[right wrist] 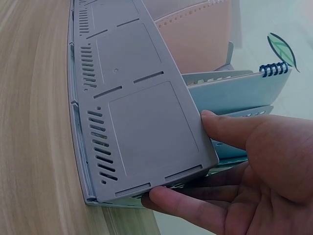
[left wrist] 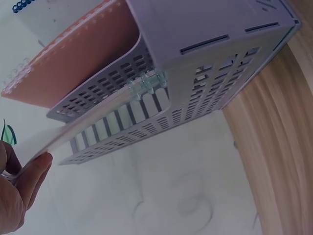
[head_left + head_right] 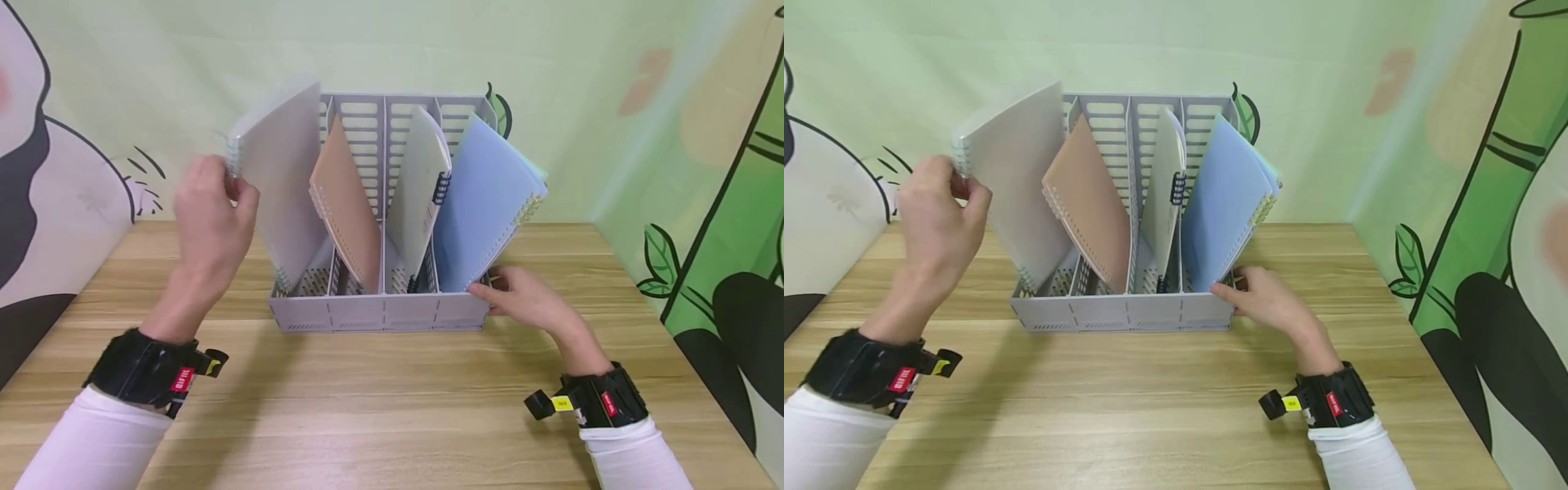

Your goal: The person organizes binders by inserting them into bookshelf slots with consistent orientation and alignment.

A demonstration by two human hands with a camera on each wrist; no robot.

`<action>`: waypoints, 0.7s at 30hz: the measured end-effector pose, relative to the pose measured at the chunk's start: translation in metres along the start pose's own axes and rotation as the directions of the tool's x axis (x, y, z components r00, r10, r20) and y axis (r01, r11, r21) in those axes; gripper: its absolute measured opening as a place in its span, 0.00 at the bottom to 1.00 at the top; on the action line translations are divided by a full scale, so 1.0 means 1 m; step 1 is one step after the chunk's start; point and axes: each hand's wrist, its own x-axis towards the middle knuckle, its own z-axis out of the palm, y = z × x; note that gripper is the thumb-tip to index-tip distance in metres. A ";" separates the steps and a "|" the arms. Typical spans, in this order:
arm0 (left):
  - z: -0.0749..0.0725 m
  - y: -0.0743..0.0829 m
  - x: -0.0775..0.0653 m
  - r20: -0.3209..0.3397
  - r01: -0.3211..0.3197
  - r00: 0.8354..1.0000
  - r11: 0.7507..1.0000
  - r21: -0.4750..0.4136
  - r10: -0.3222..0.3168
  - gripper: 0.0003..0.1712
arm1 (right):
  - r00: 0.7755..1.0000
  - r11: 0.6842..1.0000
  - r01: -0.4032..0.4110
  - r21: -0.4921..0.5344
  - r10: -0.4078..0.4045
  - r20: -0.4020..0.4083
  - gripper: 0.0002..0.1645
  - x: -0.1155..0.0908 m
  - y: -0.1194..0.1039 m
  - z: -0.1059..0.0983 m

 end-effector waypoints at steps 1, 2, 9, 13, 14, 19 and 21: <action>0.002 0.000 -0.001 0.012 0.002 1.000 1.000 0.004 -0.002 0.03 | 1.000 1.000 0.002 0.006 -0.002 0.000 0.33 0.000 0.000 0.000; 0.003 -0.001 -0.002 0.027 0.007 1.000 1.000 0.008 -0.007 0.03 | 1.000 1.000 0.005 0.011 -0.005 0.001 0.33 0.000 0.001 0.000; 0.014 -0.002 -0.010 0.152 0.110 0.982 0.994 0.006 -0.109 0.03 | 1.000 1.000 0.004 0.006 -0.004 -0.001 0.34 0.000 0.002 -0.001; 0.020 -0.004 -0.018 0.209 0.131 0.969 0.991 0.017 -0.132 0.04 | 1.000 1.000 0.004 0.000 -0.004 -0.002 0.34 0.000 0.001 0.000; 0.022 -0.005 -0.020 0.221 0.134 0.966 0.991 0.014 -0.133 0.04 | 1.000 1.000 0.004 -0.002 -0.004 -0.003 0.34 0.000 0.001 0.000; 0.028 -0.005 -0.028 0.257 0.200 0.948 0.980 -0.022 -0.188 0.05 | 1.000 1.000 -0.008 -0.003 0.008 -0.007 0.34 -0.001 0.000 -0.001; 0.028 -0.004 -0.028 0.274 0.231 0.938 0.972 -0.042 -0.211 0.07 | 1.000 1.000 -0.011 -0.001 0.011 -0.009 0.34 -0.001 0.000 -0.001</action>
